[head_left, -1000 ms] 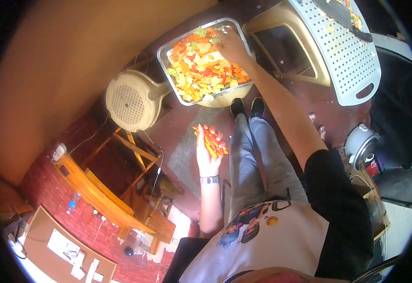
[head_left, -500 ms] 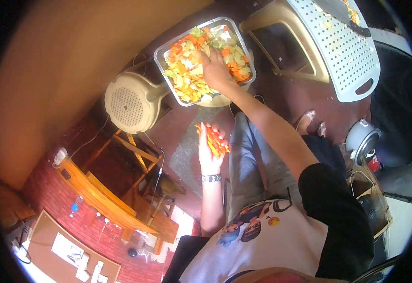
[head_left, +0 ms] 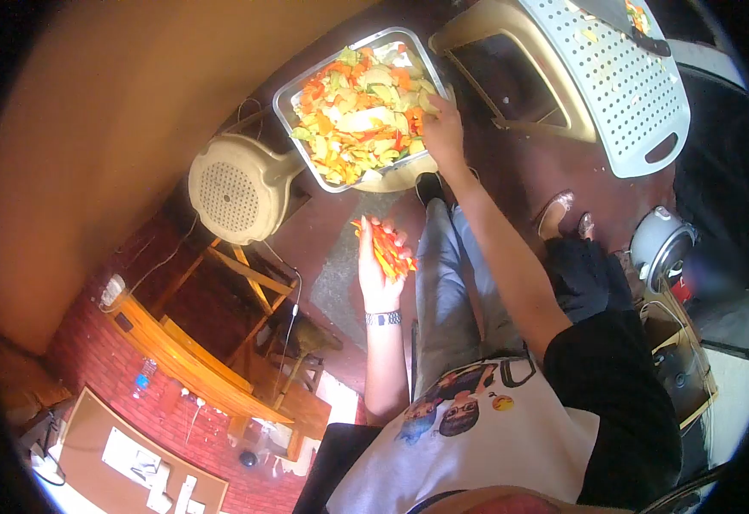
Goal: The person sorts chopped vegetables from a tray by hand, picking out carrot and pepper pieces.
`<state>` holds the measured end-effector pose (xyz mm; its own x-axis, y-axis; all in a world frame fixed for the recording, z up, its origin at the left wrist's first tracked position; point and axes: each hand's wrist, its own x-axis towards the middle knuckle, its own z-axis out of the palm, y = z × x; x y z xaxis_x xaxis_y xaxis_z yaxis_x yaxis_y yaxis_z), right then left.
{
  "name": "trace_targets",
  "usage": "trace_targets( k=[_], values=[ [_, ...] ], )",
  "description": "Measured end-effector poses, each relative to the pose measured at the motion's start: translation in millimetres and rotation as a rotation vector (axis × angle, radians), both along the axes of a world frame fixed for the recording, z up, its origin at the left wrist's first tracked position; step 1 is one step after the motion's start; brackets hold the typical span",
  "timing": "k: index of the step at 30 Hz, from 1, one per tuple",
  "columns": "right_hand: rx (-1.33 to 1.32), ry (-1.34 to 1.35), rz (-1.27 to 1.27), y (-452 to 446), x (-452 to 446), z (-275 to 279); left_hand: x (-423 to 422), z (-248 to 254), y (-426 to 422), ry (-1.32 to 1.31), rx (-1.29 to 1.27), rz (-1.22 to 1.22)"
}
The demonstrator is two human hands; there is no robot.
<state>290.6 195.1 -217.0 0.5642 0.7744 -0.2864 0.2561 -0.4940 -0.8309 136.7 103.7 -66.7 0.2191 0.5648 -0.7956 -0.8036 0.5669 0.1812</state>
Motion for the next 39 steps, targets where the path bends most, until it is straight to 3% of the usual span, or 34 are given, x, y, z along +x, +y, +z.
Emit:
trace_targets(
  k=[6,15,19,23,29,32,35,37,39],
  values=[
    [-0.140,-0.094,-0.034,14.0,-41.6,-22.4,0.4,0.2,1.4,0.024,0.012,-0.021],
    [-0.257,-0.064,0.052,53.6,-63.2,13.9,5.1,-3.1,0.1,0.014,0.018,-0.040],
    [-0.214,-0.137,0.188,66.2,-69.0,11.7,7.6,-3.1,1.8,0.012,-0.006,-0.029],
    [-0.040,0.054,0.250,61.4,-58.9,20.3,7.7,-3.3,3.5,-0.033,0.051,-0.053],
    [0.131,-0.019,0.307,9.7,-47.8,44.2,10.6,-1.7,8.0,-0.040,0.056,-0.058],
    [-0.087,0.133,0.248,-10.5,-24.2,59.1,10.5,-0.9,9.6,-0.038,0.059,-0.068],
    [-0.517,0.050,0.297,-25.3,2.0,37.6,10.7,2.5,9.9,-0.022,0.039,-0.069],
    [-0.562,0.039,0.177,-34.5,2.5,11.2,11.6,7.4,11.2,0.024,0.016,-0.066],
    [-0.494,0.018,0.231,-37.6,-6.8,-2.0,11.7,14.8,13.5,0.012,0.022,-0.086]
  ],
)
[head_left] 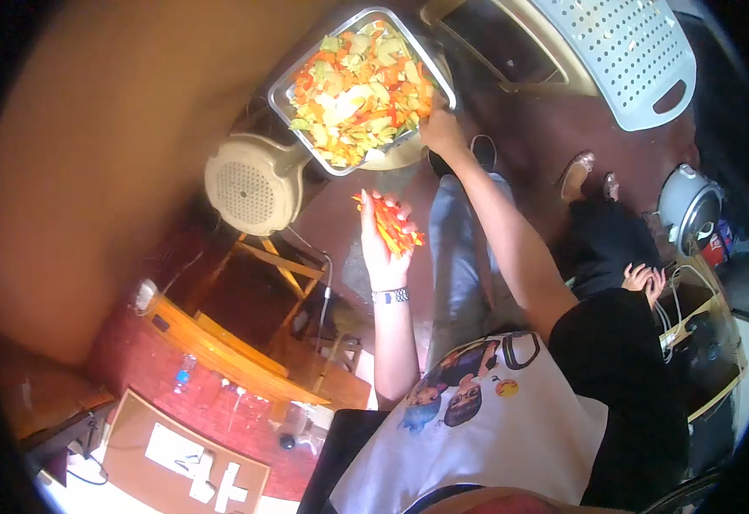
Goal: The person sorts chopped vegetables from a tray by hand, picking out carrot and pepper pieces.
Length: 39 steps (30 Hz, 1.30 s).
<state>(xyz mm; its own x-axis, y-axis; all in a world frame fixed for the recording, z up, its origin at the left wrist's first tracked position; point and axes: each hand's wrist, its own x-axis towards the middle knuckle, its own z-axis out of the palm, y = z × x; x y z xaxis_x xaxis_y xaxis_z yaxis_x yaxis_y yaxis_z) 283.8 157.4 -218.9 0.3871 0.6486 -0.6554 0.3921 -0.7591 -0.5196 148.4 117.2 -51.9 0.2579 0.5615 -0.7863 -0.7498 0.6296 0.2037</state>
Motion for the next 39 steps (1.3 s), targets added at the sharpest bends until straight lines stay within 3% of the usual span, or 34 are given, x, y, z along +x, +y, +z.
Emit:
trace_targets(
  k=[4,7,10,14,19,21,23,26,29,32,35,39],
  values=[
    [0.032,0.224,0.048,15.4,-15.0,15.6,2.0,2.1,11.3,-0.065,0.024,-0.078],
    [0.012,0.182,0.092,22.1,-12.3,50.1,5.8,5.4,23.0,-0.119,0.026,-0.146],
    [-0.014,0.173,-0.303,6.5,-7.3,84.6,9.1,11.3,33.2,-0.173,0.053,-0.215],
    [0.013,0.288,-0.509,1.7,-26.5,54.5,-3.4,14.6,49.1,-0.151,0.022,-0.346],
    [0.278,-0.164,-0.448,23.9,-61.6,28.4,-32.3,7.0,67.1,-0.151,0.040,-0.470],
    [0.114,0.120,-0.532,10.3,-59.1,27.5,-37.9,3.0,72.5,-0.151,0.028,-0.479],
    [0.071,0.239,-0.721,0.2,-53.8,41.3,-38.0,2.5,75.4,-0.165,0.037,-0.489],
    [0.097,0.334,-0.737,5.7,-57.7,34.7,-41.3,-3.5,81.9,-0.189,0.030,-0.500],
    [0.041,0.124,-0.594,24.4,-58.2,42.6,-39.8,-6.0,84.0,-0.191,0.020,-0.521],
    [0.086,0.085,-0.471,8.2,-45.3,65.6,-37.6,-0.9,72.3,-0.166,0.045,-0.522],
    [0.320,-0.153,-0.244,-24.2,-20.8,54.9,-42.3,-1.9,74.7,-0.140,0.060,-0.514],
    [0.589,-0.233,0.209,-49.0,23.5,4.7,-46.4,-16.5,71.4,-0.154,0.030,-0.512]
  ],
)
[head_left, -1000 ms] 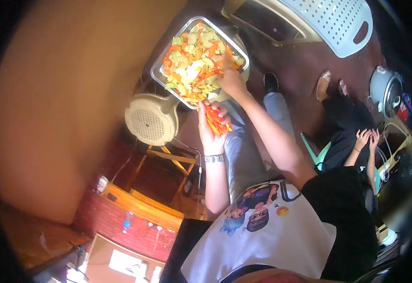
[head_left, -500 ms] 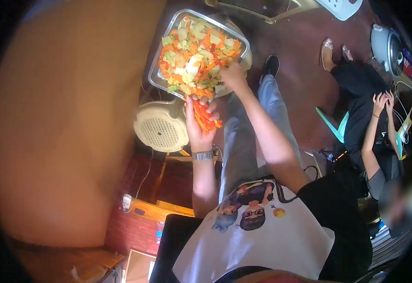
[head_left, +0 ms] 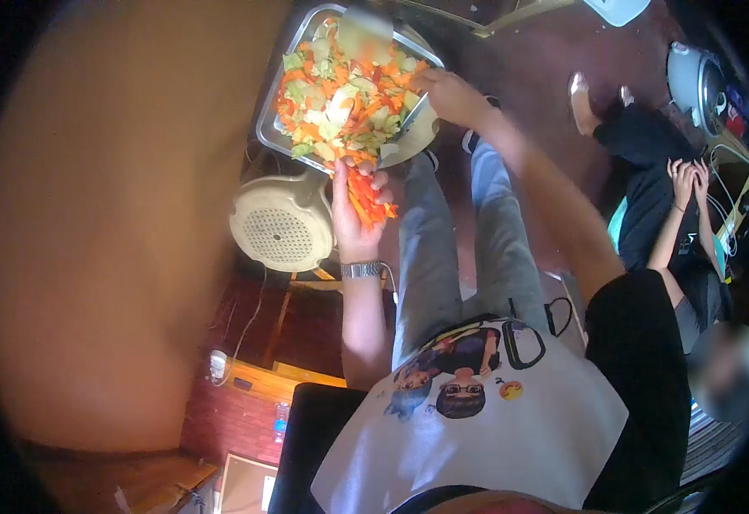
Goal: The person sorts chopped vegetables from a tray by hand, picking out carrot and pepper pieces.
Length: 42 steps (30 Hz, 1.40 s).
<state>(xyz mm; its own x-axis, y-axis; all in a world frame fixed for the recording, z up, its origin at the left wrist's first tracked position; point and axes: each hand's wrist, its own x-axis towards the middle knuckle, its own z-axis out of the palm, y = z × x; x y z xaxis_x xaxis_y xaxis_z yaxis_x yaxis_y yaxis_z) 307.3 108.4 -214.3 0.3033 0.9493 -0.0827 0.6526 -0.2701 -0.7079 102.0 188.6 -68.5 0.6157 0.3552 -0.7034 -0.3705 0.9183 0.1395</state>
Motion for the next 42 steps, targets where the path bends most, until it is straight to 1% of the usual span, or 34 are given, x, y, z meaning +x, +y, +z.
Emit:
trace_targets(
  k=[3,6,9,12,13,15,17,18,21,24,27,30,32,33,35,36,39,42],
  values=[
    [0.047,-0.212,0.356,8.7,17.1,7.6,3.6,-7.6,-2.7,-0.029,-0.001,-0.019],
    [0.096,-0.233,0.507,13.2,33.2,8.1,5.0,-18.8,-3.2,-0.062,-0.024,-0.049],
    [-0.022,-0.176,0.644,23.1,49.9,-5.7,11.6,-31.6,-4.1,-0.039,-0.027,-0.050],
    [-0.088,0.057,0.489,26.6,54.3,-18.1,21.3,-56.7,1.7,0.042,0.058,-0.090],
    [-0.076,0.068,0.439,30.4,54.8,-16.1,25.7,-64.5,4.5,0.078,0.079,-0.097],
    [-0.052,0.087,0.331,35.3,56.7,1.4,30.7,-78.1,9.6,0.041,0.084,-0.100],
    [-0.052,0.244,0.199,35.0,59.9,0.6,36.0,-85.4,13.5,-0.009,0.092,-0.095],
    [-0.052,0.323,0.130,34.8,61.1,0.2,37.5,-88.1,14.6,0.016,0.089,-0.084],
    [-0.086,0.331,-0.048,34.8,61.3,1.4,40.8,-90.4,16.6,0.062,0.088,-0.062],
    [-0.120,0.355,-0.010,35.2,54.6,1.0,38.5,-94.8,16.1,0.053,0.111,-0.068],
    [-0.007,0.535,0.021,40.3,48.6,2.1,37.1,-92.3,13.5,0.072,0.128,-0.078],
    [0.117,0.648,-0.087,51.5,29.1,23.0,41.5,-94.1,9.1,0.118,0.158,-0.040],
    [0.034,0.546,-0.090,50.4,2.9,57.0,52.4,-89.7,6.8,0.158,0.204,-0.001],
    [-0.010,0.493,-0.091,47.4,-11.0,73.5,54.2,-91.4,6.6,0.152,0.183,0.005],
    [0.174,0.077,-0.091,37.5,-40.3,87.6,57.0,-100.1,9.7,0.140,0.145,0.020],
    [0.266,-0.130,-0.088,33.7,-48.7,90.8,55.5,-105.3,10.3,0.087,0.151,0.031],
    [0.183,-0.018,-0.022,26.7,-45.2,102.1,54.9,-97.0,14.6,0.136,0.076,-0.001],
    [0.079,0.112,-0.143,25.4,-13.7,90.2,33.3,-105.4,19.6,-0.048,0.154,-0.094]
  ],
)
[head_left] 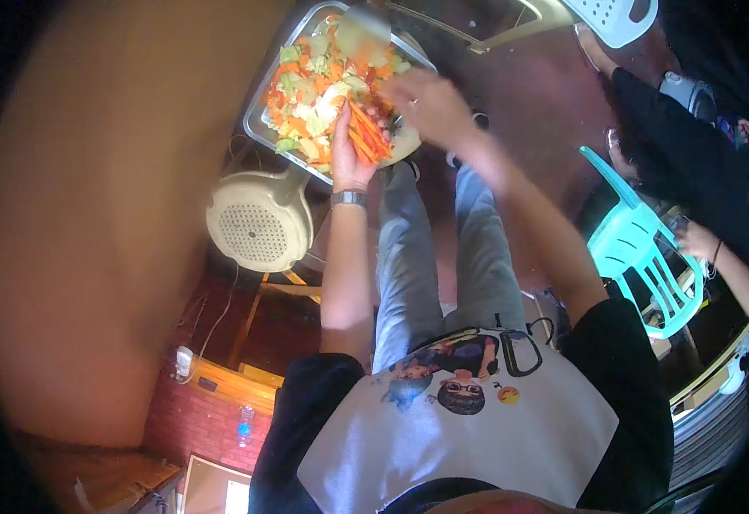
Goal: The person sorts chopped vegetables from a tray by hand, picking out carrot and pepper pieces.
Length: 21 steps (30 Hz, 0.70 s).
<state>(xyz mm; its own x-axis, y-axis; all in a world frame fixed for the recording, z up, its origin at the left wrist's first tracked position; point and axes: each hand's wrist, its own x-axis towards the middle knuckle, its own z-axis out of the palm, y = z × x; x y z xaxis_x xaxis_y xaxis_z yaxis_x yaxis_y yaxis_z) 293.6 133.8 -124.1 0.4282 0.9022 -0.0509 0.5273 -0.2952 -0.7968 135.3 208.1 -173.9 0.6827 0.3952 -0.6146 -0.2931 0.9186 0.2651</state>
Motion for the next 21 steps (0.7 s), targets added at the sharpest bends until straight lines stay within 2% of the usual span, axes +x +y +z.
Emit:
trace_targets(
  k=[3,6,9,12,15,18,21],
  values=[
    [-0.153,-0.054,-0.020,-0.3,40.3,-47.2,-4.7,14.1,3.6,0.067,0.010,-0.024],
    [-0.173,-0.346,0.346,1.1,48.7,-80.4,-5.4,20.2,3.8,0.041,0.017,-0.049],
    [-0.213,-0.603,0.665,5.8,52.5,-86.3,-8.4,21.7,2.9,0.029,0.035,-0.070],
    [-0.176,-0.600,0.728,9.3,59.4,-92.1,-12.4,23.2,3.7,0.034,0.087,-0.087],
    [-0.216,-0.374,0.729,10.8,67.5,-92.9,-16.6,23.1,4.0,0.069,0.057,-0.070],
    [-0.463,-0.229,0.724,30.1,70.4,-87.0,-19.1,25.2,3.9,0.084,0.048,-0.061],
    [0.129,-0.150,0.460,35.4,61.4,-82.2,-21.3,23.8,0.8,0.085,0.047,-0.065]
  ],
)
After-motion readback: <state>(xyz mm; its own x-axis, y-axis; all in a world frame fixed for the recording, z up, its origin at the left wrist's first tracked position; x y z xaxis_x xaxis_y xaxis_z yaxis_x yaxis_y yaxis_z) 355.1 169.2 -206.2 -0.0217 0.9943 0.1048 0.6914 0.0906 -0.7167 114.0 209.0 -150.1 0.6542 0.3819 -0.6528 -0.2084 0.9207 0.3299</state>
